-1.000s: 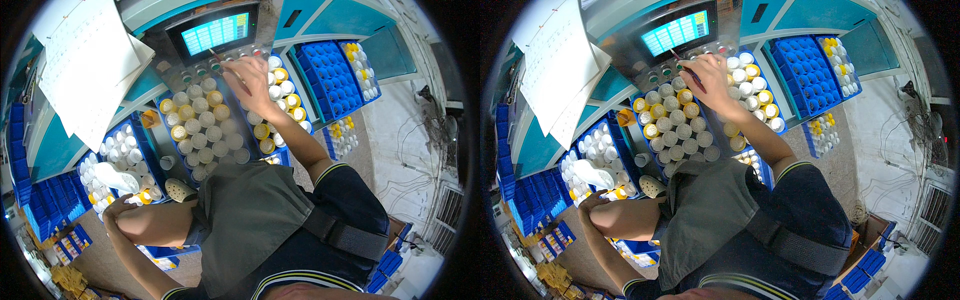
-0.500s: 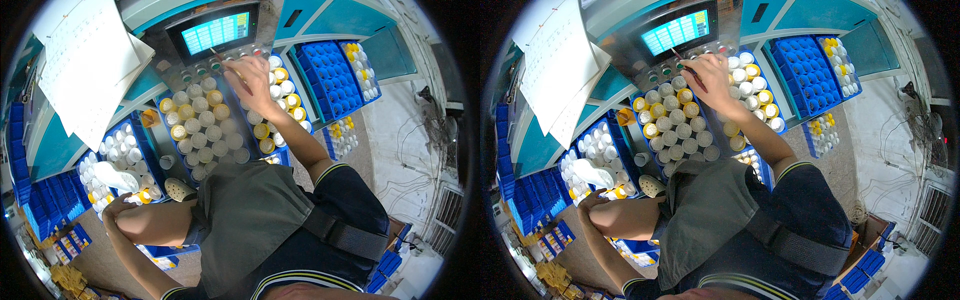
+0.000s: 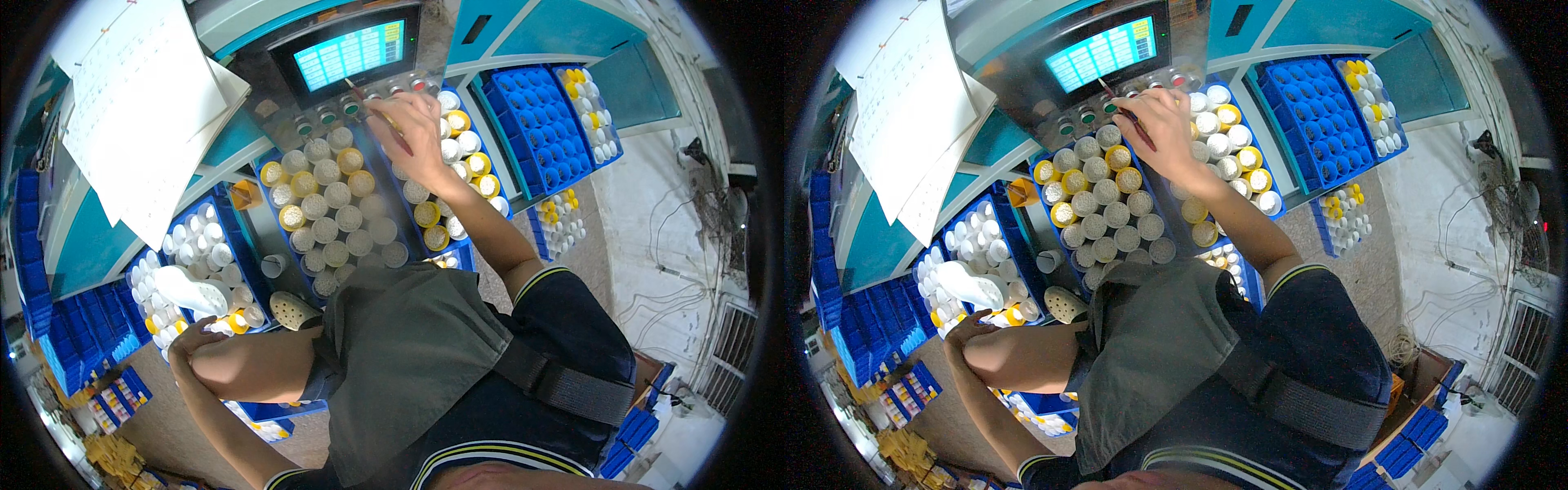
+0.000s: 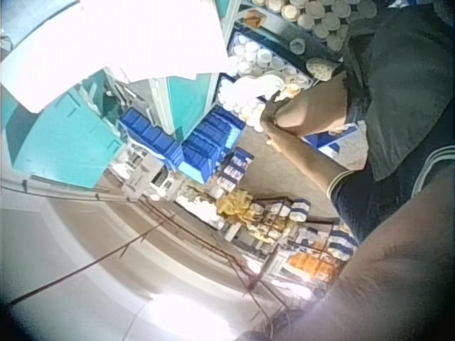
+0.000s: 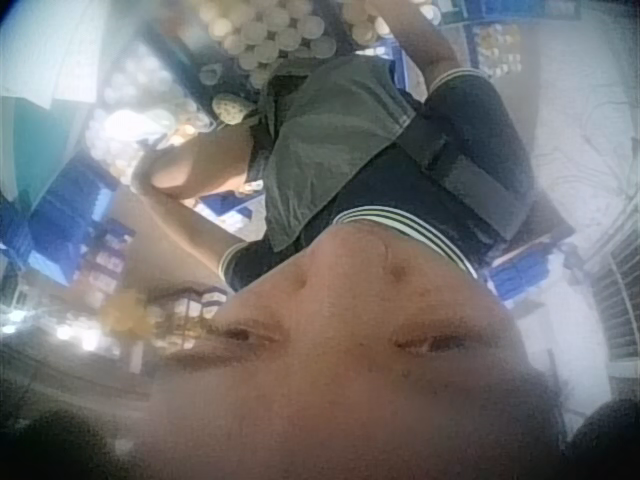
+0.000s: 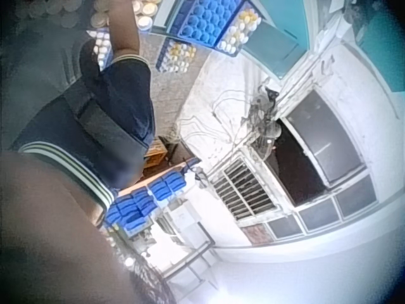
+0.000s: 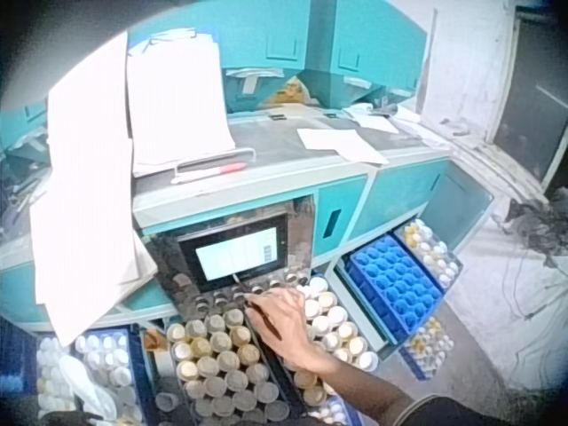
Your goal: The person operates a touchscreen control panel using a stylus, then writes on a notepad. They walk to a conveyor area and pick up a blue crate containing small containers, then handle a yellow container filled with small pellets.
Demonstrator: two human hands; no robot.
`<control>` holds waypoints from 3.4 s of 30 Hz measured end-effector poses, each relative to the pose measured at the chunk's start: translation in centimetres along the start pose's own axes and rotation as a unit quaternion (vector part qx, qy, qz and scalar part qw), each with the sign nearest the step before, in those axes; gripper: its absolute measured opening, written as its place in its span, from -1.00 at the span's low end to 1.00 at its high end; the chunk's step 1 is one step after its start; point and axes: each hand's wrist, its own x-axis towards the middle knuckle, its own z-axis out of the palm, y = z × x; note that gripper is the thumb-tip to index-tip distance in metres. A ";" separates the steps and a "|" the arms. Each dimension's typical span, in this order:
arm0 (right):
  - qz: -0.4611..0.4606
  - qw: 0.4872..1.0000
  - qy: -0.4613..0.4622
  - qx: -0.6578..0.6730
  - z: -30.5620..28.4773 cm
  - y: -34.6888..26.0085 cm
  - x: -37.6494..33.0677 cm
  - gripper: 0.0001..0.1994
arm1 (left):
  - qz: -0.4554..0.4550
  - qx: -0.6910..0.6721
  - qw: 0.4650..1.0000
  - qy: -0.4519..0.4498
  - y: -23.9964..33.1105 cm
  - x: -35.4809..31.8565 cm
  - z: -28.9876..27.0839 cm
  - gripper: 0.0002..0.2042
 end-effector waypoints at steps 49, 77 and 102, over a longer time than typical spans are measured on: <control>0.046 0.995 0.062 -0.070 -3.4 3.6 2.3 -0.78 | 0.038 0.062 0.997 0.003 -0.4 -0.3 -0.2 -0.27; -0.006 0.998 0.062 -0.026 -2.2 1.8 4.1 -0.80 | 0.008 0.008 1.000 0.006 -0.1 -0.4 -0.2 -0.26; -0.014 0.998 0.036 -0.048 -2.6 1.0 3.3 -0.69 | 0.051 -0.107 0.989 0.085 -5.9 4.8 -2.3 -0.34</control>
